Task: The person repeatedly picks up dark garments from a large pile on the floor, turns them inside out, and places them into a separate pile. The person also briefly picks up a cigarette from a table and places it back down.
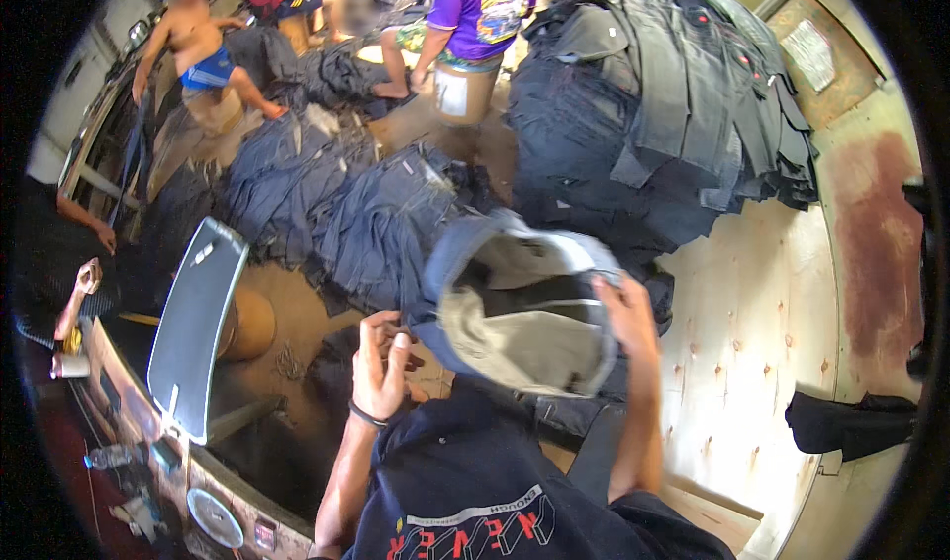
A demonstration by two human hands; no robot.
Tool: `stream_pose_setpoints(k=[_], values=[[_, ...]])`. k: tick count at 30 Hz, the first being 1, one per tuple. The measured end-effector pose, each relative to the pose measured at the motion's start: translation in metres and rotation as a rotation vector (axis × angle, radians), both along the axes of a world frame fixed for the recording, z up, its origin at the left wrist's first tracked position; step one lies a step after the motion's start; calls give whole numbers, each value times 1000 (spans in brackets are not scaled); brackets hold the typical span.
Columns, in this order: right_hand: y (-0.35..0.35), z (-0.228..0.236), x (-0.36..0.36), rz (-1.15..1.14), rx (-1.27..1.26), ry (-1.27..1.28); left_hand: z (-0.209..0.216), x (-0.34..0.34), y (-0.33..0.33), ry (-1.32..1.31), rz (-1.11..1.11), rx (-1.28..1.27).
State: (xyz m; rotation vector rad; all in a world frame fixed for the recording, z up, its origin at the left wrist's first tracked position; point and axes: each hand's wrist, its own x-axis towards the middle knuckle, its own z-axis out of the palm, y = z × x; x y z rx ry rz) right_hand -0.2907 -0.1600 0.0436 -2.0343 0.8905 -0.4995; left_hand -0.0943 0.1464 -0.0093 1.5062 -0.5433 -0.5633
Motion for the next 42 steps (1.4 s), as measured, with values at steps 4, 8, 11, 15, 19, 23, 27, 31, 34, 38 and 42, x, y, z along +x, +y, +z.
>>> stream_pose_setpoints(k=[4,8,11,15,19,23,27,31,34,38,42], values=[[-95,83,-107,-271,-200,541,-98,19,5,60,67,400],[-148,144,-135,-385,-455,602,-203,18,43,166,60,670],[-177,142,-133,-401,-619,597,-261,-5,89,334,97,851],[-240,44,-121,-293,-795,621,-308,-51,162,556,263,1019],[-255,-117,-86,3,-713,708,-332,-101,216,293,210,1045],[-170,-214,-36,47,415,661,-340,-151,226,474,380,1045],[-27,-243,20,294,602,853,-354,-186,220,759,542,1025],[67,-238,59,483,566,953,-381,-204,217,847,562,989],[94,-226,82,951,83,770,-400,-199,217,888,665,903],[94,-221,110,995,35,972,-417,-166,217,837,858,826],[86,-241,134,1179,-117,1085,-441,-131,202,838,1109,786]])
